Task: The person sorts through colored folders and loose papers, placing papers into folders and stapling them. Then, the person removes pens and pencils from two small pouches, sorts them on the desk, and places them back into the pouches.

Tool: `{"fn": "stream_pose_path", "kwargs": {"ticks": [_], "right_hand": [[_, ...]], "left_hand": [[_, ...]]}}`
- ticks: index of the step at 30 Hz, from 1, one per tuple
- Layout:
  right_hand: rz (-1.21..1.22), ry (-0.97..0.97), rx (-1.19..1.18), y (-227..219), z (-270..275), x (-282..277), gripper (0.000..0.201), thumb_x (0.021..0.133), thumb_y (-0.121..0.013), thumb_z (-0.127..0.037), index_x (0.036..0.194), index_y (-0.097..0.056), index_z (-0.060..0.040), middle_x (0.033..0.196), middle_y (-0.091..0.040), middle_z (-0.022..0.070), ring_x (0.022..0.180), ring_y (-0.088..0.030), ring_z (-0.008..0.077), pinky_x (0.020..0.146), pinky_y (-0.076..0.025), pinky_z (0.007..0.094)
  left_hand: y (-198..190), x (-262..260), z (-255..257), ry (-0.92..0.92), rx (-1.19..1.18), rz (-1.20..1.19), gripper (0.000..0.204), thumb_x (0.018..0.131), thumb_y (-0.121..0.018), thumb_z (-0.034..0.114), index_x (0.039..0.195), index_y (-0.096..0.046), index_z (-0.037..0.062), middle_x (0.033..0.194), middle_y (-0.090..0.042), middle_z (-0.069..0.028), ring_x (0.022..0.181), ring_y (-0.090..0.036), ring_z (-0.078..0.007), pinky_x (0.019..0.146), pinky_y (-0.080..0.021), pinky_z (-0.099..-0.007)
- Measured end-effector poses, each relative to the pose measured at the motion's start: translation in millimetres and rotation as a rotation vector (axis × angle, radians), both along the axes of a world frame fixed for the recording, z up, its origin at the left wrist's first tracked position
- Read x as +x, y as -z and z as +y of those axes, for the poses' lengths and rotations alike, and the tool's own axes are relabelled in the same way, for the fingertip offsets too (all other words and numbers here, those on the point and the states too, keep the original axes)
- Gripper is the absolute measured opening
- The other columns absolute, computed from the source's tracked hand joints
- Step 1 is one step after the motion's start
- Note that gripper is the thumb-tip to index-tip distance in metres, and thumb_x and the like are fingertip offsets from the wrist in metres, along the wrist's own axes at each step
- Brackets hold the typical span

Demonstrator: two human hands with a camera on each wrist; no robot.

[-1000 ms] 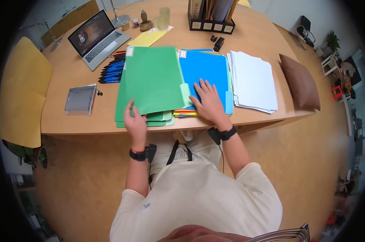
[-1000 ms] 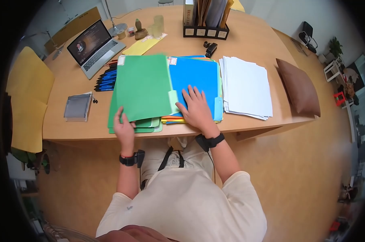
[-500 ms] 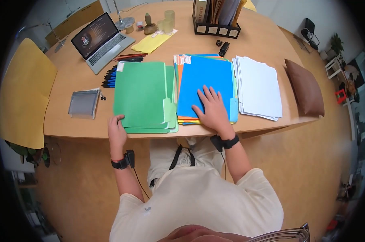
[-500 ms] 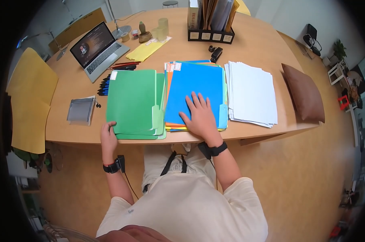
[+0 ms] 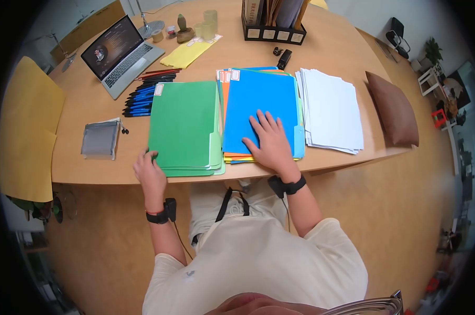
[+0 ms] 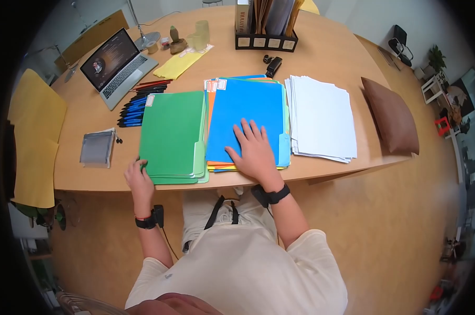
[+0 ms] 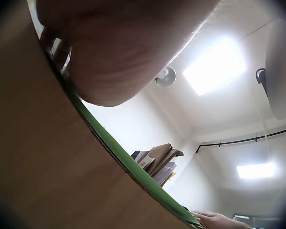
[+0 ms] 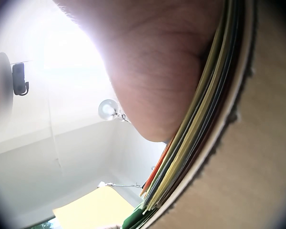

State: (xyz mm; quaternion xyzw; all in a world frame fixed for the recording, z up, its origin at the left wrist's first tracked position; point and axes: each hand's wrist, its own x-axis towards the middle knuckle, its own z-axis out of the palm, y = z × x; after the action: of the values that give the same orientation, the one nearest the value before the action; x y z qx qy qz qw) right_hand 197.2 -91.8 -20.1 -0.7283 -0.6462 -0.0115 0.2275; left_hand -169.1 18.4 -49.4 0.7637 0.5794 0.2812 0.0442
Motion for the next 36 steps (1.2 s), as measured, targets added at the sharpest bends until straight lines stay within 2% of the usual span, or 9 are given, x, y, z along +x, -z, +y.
{"fn": "stream_pose_path", "kwargs": {"ticks": [5,8,12,18,21,26,29,32,36], "right_hand": [[-0.002,0.001,0.008,1,0,0,0.066,0.100,-0.069,-0.046,0.151,-0.058,-0.0055,0.162,-0.048,0.0229,0.152,-0.041,0.0443,0.127,-0.028,0.0608],[-0.006,0.000,0.003,0,0,-1,0.066,0.100,-0.068,-0.046,0.150,-0.059,-0.0048,0.162,-0.048,0.0228,0.152,-0.041,0.0444,0.127,-0.028,0.0607],[-0.012,-0.001,0.027,1,-1,0,0.061,0.101,-0.067,-0.042,0.147,-0.061,-0.0028,0.159,-0.052,0.0228,0.150,-0.044,0.0435,0.127,-0.029,0.0598],[0.127,-0.023,0.118,1,-5,5,0.042,0.101,-0.070,-0.029,0.131,-0.070,-0.0005,0.145,-0.065,0.0216,0.143,-0.054,0.0413,0.123,-0.035,0.0578],[0.383,-0.050,0.155,-8,-19,20,0.036,0.099,-0.073,-0.023,0.127,-0.072,-0.0012,0.139,-0.069,0.0212,0.139,-0.057,0.0432,0.120,-0.039,0.0568],[0.164,0.254,0.315,-7,-54,79,0.038,0.098,-0.073,-0.022,0.130,-0.071,-0.0018,0.140,-0.067,0.0230,0.139,-0.055,0.0478,0.119,-0.039,0.0576],[-0.035,0.500,0.191,9,-79,111,0.049,0.097,-0.074,-0.029,0.137,-0.067,-0.0012,0.150,-0.060,0.0241,0.145,-0.049,0.0479,0.122,-0.034,0.0613],[0.001,0.568,0.020,29,-100,128,0.059,0.096,-0.075,-0.035,0.142,-0.063,-0.0003,0.158,-0.054,0.0240,0.149,-0.045,0.0467,0.124,-0.029,0.0641],[0.016,0.542,0.087,35,-105,133,0.062,0.094,-0.076,-0.035,0.142,-0.064,0.0021,0.157,-0.055,0.0247,0.149,-0.045,0.0460,0.125,-0.029,0.0635]], "left_hand": [[-15,21,-2,-0.050,0.042,0.089,0.025,0.095,-0.069,0.006,0.120,-0.068,0.0045,0.146,-0.059,-0.0170,0.129,-0.051,-0.0429,0.112,-0.040,-0.0534],[-24,67,-12,0.166,0.093,-0.080,0.030,0.093,-0.075,0.013,0.121,-0.068,0.0055,0.142,-0.061,-0.0173,0.129,-0.051,-0.0419,0.113,-0.039,-0.0534],[-49,133,-41,0.503,0.032,-0.094,0.055,0.088,-0.084,0.030,0.131,-0.068,0.0006,0.152,-0.056,-0.0189,0.134,-0.049,-0.0412,0.114,-0.041,-0.0525],[-40,173,-45,0.576,-0.055,0.036,0.071,0.085,-0.087,0.042,0.131,-0.068,-0.0078,0.154,-0.057,-0.0204,0.131,-0.057,-0.0378,0.108,-0.046,-0.0502],[-40,173,-40,0.597,-0.061,0.051,0.069,0.085,-0.086,0.043,0.129,-0.070,-0.0075,0.152,-0.059,-0.0219,0.128,-0.060,-0.0383,0.105,-0.049,-0.0493],[-46,167,-32,0.638,-0.090,0.053,0.065,0.087,-0.084,0.043,0.125,-0.071,-0.0081,0.150,-0.061,-0.0244,0.126,-0.061,-0.0393,0.103,-0.050,-0.0492],[-52,168,-33,0.648,-0.098,0.061,0.062,0.089,-0.083,0.042,0.124,-0.072,-0.0079,0.149,-0.062,-0.0248,0.125,-0.061,-0.0397,0.103,-0.051,-0.0493],[-51,168,-32,0.651,-0.085,0.064,0.056,0.091,-0.082,0.039,0.122,-0.072,-0.0068,0.148,-0.063,-0.0245,0.123,-0.062,-0.0399,0.102,-0.051,-0.0494],[-47,169,-30,0.647,-0.054,0.021,0.046,0.095,-0.079,0.033,0.119,-0.073,-0.0052,0.144,-0.066,-0.0221,0.116,-0.064,-0.0391,0.099,-0.052,-0.0484]]}}
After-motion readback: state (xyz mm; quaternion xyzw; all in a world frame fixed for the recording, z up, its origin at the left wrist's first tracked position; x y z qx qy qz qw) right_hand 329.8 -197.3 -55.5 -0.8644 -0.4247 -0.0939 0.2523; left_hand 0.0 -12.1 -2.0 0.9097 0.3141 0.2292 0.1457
